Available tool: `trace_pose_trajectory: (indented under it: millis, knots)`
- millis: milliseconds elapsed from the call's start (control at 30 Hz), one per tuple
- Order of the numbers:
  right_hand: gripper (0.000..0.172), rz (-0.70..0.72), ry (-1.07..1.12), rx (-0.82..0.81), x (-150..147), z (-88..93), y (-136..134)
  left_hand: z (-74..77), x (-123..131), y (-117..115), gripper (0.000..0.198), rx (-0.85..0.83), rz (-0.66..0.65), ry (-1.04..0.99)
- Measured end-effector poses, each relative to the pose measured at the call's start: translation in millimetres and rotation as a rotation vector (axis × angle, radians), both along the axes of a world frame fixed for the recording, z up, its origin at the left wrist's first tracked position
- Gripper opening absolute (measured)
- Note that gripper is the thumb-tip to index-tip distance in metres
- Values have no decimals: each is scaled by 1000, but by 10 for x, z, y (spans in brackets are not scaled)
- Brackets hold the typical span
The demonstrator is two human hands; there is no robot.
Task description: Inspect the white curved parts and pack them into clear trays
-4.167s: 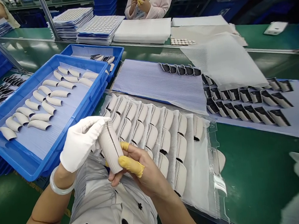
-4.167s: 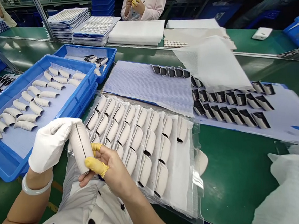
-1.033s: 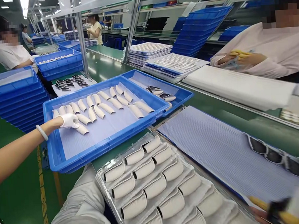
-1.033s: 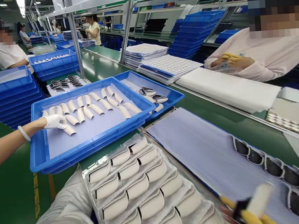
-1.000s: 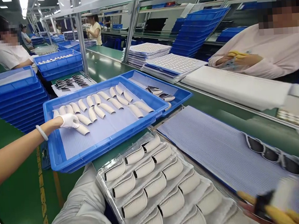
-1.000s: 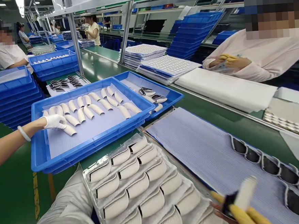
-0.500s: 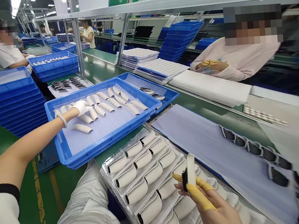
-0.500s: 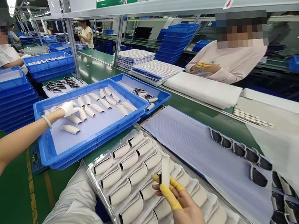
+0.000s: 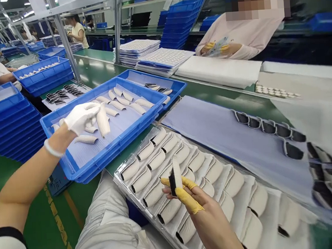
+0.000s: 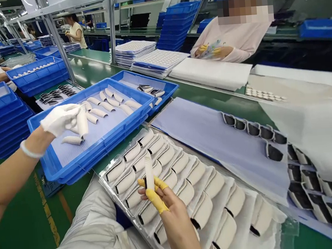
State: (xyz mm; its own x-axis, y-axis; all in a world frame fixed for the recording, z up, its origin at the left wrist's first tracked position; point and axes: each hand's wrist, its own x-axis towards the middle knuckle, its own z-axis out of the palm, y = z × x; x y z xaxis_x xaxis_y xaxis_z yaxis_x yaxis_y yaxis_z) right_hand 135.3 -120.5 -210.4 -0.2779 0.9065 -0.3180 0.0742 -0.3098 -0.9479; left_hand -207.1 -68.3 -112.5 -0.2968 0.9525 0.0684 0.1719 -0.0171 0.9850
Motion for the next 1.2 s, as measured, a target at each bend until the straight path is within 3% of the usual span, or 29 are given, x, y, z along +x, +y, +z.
trace_pose_trajectory:
  millis: [100,233,433,633,733,900,967,1067,1200]
  knots:
    - [46,85,121,-8,-211,96,-66,79,350,-442,30,-138,-145,-71]
    - [40,171,343,-50,-493,201,-176,-80,768,-789,31,-218,-215,-285]
    - [46,193,531,-176,-631,241,-333,-445,1010,-752,29,-210,-232,-439]
    - [49,136,533,-232,-627,267,-370,-570,1121,-719,28,-176,-216,-447]
    - [52,125,503,-199,-632,282,-375,-581,1138,-724,25,-139,-202,-364]
    - [53,138,400,-151,-650,311,-388,-526,1152,-716,31,81,-130,108]
    - [54,138,365,-130,-659,312,-394,-485,1157,-704,20,148,-121,236]
    - [54,144,334,-105,-663,303,-399,-427,1164,-680,6,186,-107,322]
    - [54,154,345,-104,-647,295,-400,-416,1165,-645,5,209,-107,325]
